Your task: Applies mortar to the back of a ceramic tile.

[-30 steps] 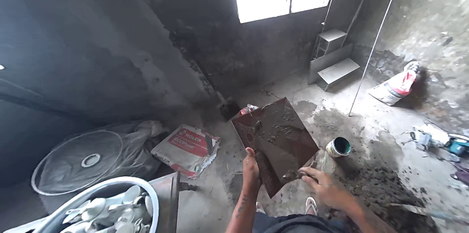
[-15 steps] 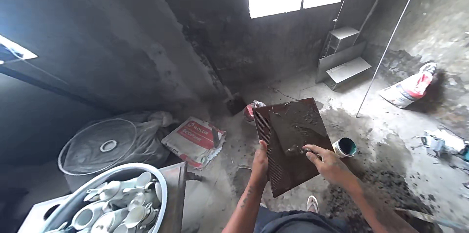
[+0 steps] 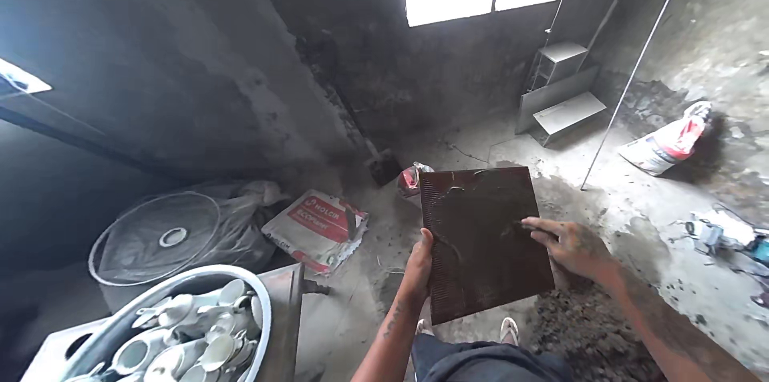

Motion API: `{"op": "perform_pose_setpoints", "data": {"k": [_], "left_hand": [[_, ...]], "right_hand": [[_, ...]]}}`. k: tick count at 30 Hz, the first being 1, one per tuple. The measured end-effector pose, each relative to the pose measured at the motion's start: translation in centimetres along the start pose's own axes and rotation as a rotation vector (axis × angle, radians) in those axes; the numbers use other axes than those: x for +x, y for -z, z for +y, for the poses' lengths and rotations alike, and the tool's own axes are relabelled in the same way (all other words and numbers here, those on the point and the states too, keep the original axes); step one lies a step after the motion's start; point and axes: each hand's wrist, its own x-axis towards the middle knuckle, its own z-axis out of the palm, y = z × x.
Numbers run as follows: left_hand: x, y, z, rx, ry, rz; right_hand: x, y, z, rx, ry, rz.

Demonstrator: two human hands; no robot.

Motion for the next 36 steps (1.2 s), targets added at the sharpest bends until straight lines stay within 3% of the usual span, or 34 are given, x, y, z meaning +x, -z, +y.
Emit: {"op": "perform_pose_setpoints", "data": {"k": [3, 9, 11, 14, 17, 19, 30, 36], "left_hand": [[-0.7, -0.5, -0.4, 0.004, 0.012, 0.006], [-0.3, 0.2, -1.8, -0.041, 0.000, 0.100], [-0.1, 0.5, -1.4, -0.008, -0.010, 0.120], [0.3, 0.1, -1.2, 0.050, -0.047, 0.142], [0.2, -0.8, -1.4, 0.109, -0.074, 0.157], [0.2, -1.4, -1.5, 0.140, -0.085, 0.156], [1.3, -1.7, -1.9, 0.244, -0.060, 0.201], [1.0, -1.2, -1.5, 0.207, -0.029, 0.227]], "right_hand": [[0.6, 0.3, -0.2, 0.130, -0.074, -0.075], [-4.6, -3.4, -1.2, 0.434, -0.119, -0.319], [-4.9, -3.6, -0.8, 0.513, -0.151, -0.257], [-3.7, -3.3, -1.1, 0.731, -0.380, -0.055], [-1.7, -3.4, -1.4, 0.929, -0.594, -0.030], [-1.1, -4.4, -2.3, 1.003, -0.630, -0.058], [0.0, -7.8, -9.6, 0.953, -0.494, -0.251], [-0.5, -8.6, -7.0, 0.600, -0.236, -0.206]]}}
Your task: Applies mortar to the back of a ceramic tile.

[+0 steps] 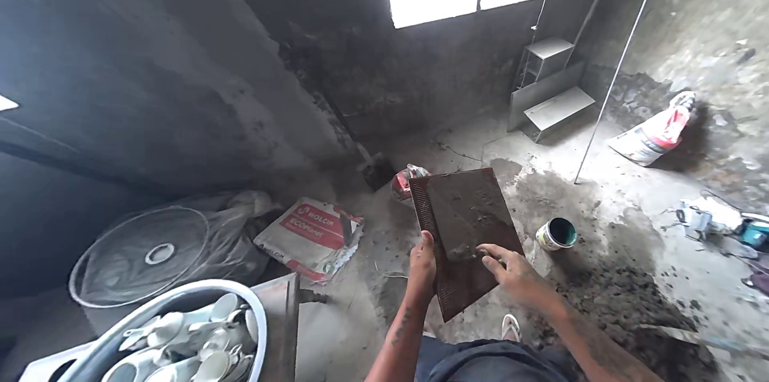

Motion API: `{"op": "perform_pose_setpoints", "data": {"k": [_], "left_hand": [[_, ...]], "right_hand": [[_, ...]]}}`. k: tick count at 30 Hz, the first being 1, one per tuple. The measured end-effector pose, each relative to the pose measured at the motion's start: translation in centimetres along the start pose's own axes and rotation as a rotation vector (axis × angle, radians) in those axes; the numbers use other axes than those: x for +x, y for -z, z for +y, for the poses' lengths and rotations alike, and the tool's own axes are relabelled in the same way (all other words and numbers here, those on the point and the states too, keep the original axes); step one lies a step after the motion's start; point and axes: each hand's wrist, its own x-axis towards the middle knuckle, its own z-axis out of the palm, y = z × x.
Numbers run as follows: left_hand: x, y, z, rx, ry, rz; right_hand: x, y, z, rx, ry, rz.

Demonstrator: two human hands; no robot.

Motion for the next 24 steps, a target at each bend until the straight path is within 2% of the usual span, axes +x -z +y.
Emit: {"op": "perform_pose_setpoints", "data": {"k": [3, 6, 9, 13, 15, 18, 24], "left_hand": [[0.0, 0.7, 0.1, -0.054, 0.021, -0.012], [0.0, 1.6, 0.4, -0.119, 0.031, -0.071], [0.1, 2.5, 1.2, -0.152, 0.050, -0.169], [0.1, 3.7, 2.6, -0.209, 0.078, -0.281], [0.1, 3.7, 2.8, -0.227, 0.106, -0.320], [-0.2, 3.2, 2.7, -0.257, 0.141, -0.360], [-0.7, 3.1, 2.4, -0.242, 0.134, -0.447]], "right_hand": [[-0.6, 2.6, 1.8, -0.185, 0.041, -0.016], [-1.4, 5.5, 2.4, -0.349, 0.075, 0.091], [-2.7, 8.4, 3.3, -0.516, 0.271, 0.191], [-4.6, 12.0, 3.1, -0.726, 0.599, 0.170], [-4.3, 12.9, 2.8, -0.782, 0.679, 0.112], [-2.6, 13.7, 1.9, -0.826, 0.698, 0.079], [1.2, 16.5, -2.4, -0.838, 0.572, 0.134]]}}
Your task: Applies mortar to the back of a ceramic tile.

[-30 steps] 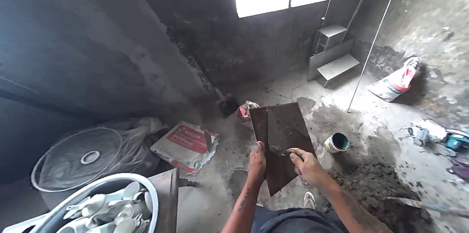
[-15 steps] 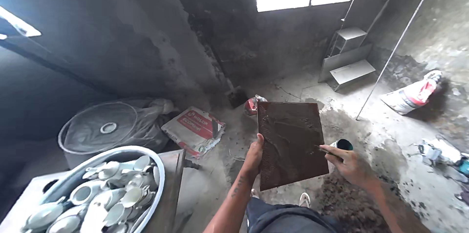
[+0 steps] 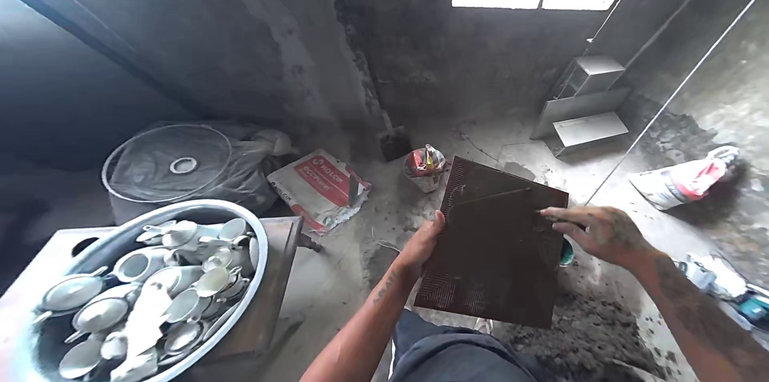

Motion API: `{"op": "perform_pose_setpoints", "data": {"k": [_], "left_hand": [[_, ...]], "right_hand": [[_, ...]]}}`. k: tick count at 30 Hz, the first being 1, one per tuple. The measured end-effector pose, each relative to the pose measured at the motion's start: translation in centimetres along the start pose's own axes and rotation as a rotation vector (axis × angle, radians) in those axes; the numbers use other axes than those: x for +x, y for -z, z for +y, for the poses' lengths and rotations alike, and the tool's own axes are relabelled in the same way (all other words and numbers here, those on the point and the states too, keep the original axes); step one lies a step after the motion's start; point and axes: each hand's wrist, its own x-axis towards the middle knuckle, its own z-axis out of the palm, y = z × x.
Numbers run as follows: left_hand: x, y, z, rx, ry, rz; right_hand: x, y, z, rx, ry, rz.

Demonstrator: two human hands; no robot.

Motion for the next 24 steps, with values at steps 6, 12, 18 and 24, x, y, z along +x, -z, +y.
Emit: {"op": "perform_pose_setpoints", "data": {"k": [6, 12, 18, 24], "left_hand": [[-0.7, 0.5, -0.6, 0.032, -0.020, -0.002], [-0.9, 1.2, -0.6, -0.043, -0.049, 0.018], [-0.6, 1.1, -0.2, -0.103, -0.064, 0.123], [0.5, 1.4, 0.3, 0.011, -0.111, 0.122]], "right_hand": [[3.3, 1.5, 0.5, 0.031, -0.080, -0.056], [2.7, -0.6, -2.1, 0.265, -0.216, -0.160], [-1.3, -3.2, -4.9, 0.415, -0.217, -0.344], [-1.1, -1.9, -3.7, 0.569, -0.394, -0.159]]}}
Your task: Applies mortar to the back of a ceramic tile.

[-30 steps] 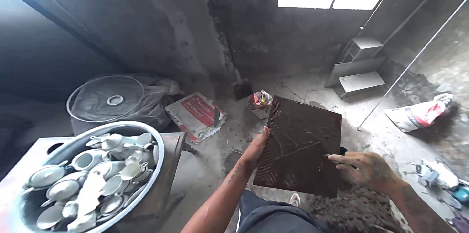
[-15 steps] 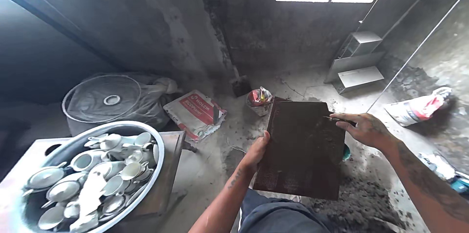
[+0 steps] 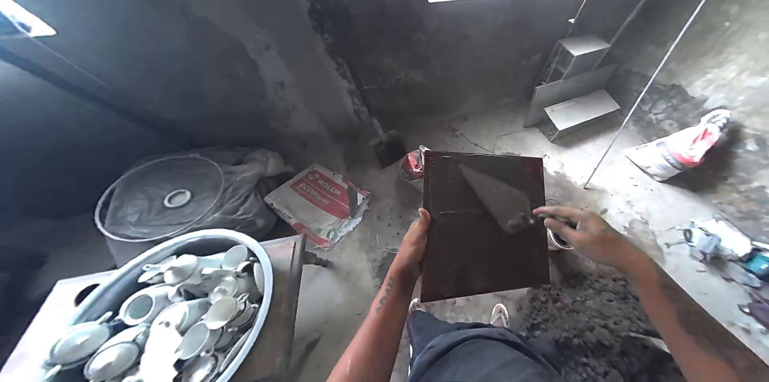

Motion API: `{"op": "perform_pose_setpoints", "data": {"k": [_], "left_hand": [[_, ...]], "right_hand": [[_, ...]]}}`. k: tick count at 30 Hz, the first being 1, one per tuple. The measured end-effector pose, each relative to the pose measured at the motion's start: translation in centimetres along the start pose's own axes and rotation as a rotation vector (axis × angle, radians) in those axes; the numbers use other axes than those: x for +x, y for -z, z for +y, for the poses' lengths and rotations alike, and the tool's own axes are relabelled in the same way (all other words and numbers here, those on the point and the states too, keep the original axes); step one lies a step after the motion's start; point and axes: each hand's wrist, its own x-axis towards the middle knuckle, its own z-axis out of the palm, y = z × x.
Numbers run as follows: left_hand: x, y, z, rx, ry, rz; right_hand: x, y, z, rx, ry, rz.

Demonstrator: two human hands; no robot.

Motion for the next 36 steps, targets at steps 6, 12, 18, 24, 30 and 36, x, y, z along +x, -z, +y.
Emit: {"op": "perform_pose_setpoints", "data": {"k": [6, 12, 18, 24, 30, 36], "left_hand": [[0.7, -1.4, -0.8, -0.055, -0.031, 0.079], [2.1, -1.9, -1.1, -0.033, -0.074, 0.257], [2.4, -2.3, -0.9, -0.073, -0.159, 0.296], [1.5, -2.3, -0.2, -0.045, -0.206, 0.307], [0.6, -2.5, -0.1, 0.044, -0.236, 0.287], [0.4, -1.8, -0.5, 0.097, -0.231, 0.311]], "right_hand": [[-1.2, -3.4, 0.2, 0.090, -0.064, -0.099], [-5.3, -7.3, 0.9, -0.050, -0.035, -0.231], [-7.0, -5.8, 3.2, -0.238, -0.051, -0.081], [-6.2, -0.6, 5.6, 0.025, -0.141, 0.205], [-3.1, 0.4, 5.0, 0.253, -0.350, 0.189], [-2.2, -2.3, 4.6, 0.415, -0.428, -0.057]]}}
